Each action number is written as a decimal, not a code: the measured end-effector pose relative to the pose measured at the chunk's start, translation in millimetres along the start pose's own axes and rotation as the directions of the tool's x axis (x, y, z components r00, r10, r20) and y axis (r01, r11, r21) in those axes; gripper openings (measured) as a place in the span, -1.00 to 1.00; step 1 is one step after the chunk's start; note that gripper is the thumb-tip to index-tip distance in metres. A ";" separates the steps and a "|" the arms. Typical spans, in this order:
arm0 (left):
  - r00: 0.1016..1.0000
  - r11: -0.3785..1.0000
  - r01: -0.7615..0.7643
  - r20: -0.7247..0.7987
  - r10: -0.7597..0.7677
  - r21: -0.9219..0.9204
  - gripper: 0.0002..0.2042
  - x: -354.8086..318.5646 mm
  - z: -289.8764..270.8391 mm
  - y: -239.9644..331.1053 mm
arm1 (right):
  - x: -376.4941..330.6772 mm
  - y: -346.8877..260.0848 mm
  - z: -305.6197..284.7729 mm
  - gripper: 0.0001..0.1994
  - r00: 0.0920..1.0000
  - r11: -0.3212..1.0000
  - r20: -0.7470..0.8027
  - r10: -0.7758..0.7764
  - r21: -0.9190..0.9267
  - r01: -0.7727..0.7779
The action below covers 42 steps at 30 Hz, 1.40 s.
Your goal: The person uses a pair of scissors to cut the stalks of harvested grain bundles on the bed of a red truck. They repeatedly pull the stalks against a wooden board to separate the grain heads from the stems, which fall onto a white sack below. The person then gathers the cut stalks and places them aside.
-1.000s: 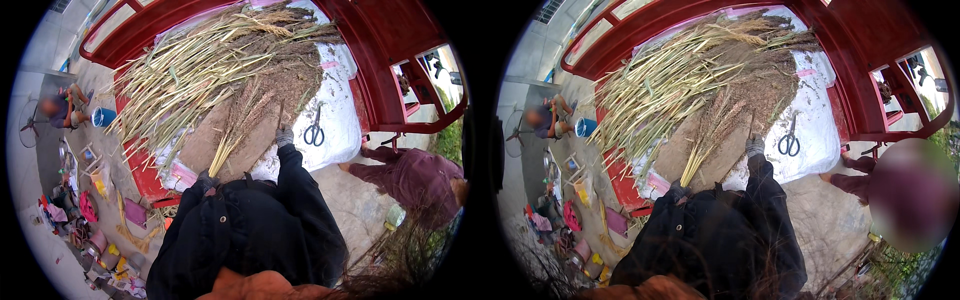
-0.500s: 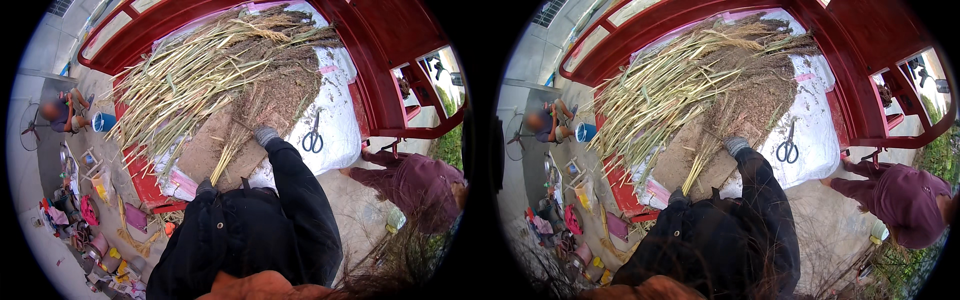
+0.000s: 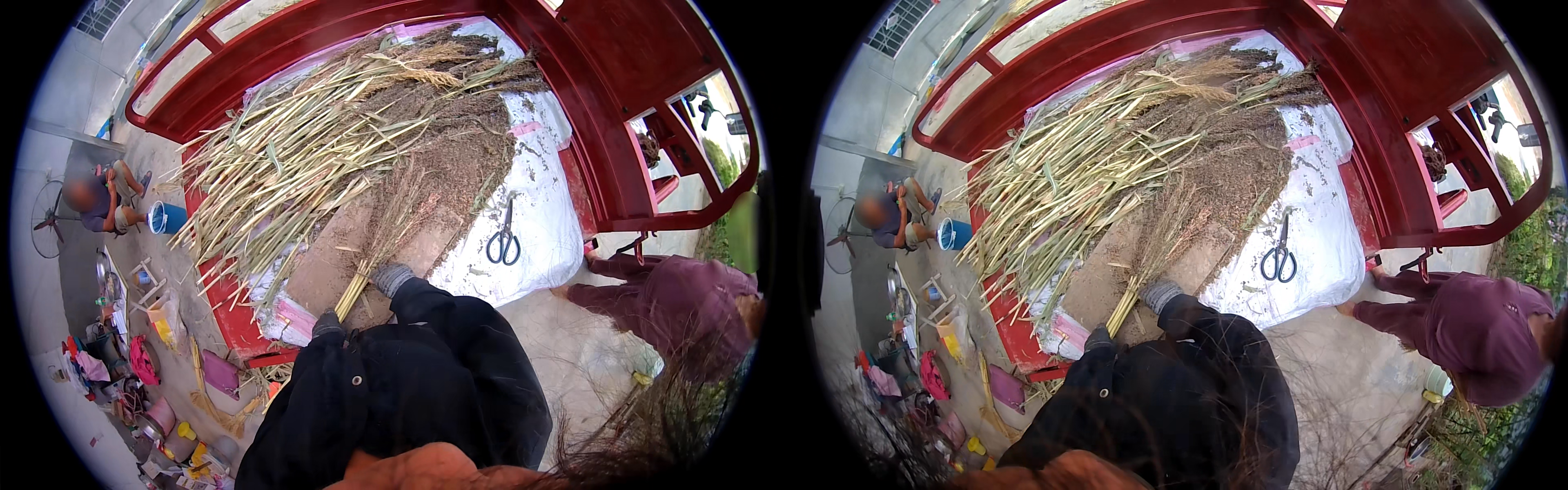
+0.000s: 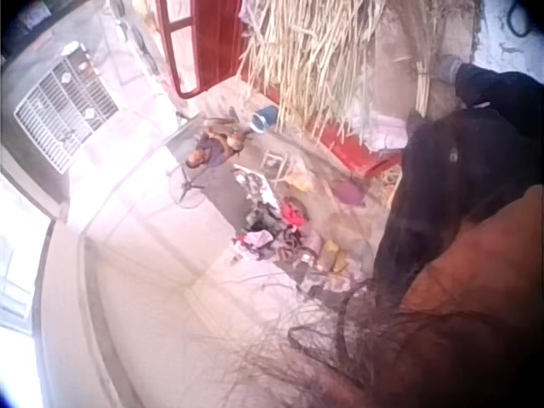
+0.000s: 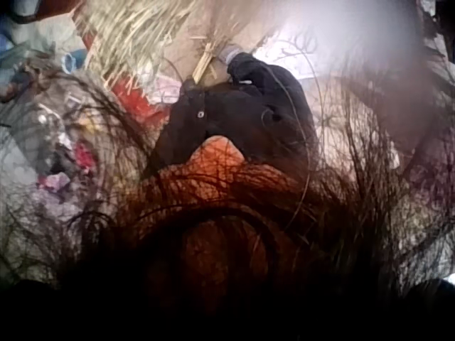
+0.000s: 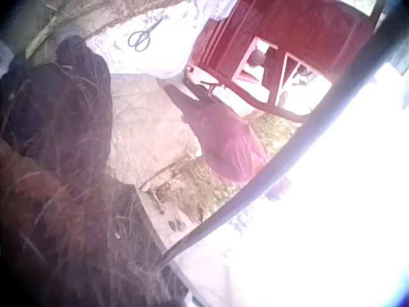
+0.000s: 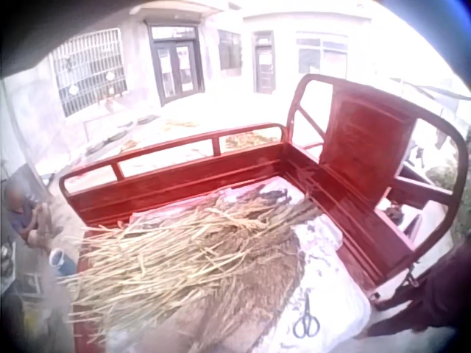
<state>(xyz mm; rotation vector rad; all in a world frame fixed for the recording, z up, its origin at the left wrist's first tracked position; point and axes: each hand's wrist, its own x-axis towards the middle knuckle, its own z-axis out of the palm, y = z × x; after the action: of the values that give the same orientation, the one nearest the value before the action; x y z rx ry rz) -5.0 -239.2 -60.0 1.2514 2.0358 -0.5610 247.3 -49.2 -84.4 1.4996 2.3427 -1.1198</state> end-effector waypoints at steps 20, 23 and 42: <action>0.991 0.995 -0.094 -0.102 0.091 -0.032 -0.52 33.1 6.9 -0.1 | -53.1 -42.7 66.2 -0.64 0.992 0.989 -0.115 -0.056 0.130 0.071; 0.987 0.993 -0.111 -0.119 0.106 -0.035 -0.52 33.6 9.1 -1.8 | -48.9 -46.5 75.5 -0.63 0.999 0.975 -0.036 0.016 0.224 -0.008; 0.994 0.997 -0.070 -0.090 0.069 -0.015 -0.53 15.8 15.9 -2.1 | 3.8 49.5 43.9 -0.66 0.966 0.979 -0.157 0.204 0.049 -0.199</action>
<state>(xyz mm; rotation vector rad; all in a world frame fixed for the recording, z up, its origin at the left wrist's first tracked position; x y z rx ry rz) -6.8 -241.1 -82.4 1.3529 2.0566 -0.4606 275.1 -64.0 -142.8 1.8565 2.2141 -1.0270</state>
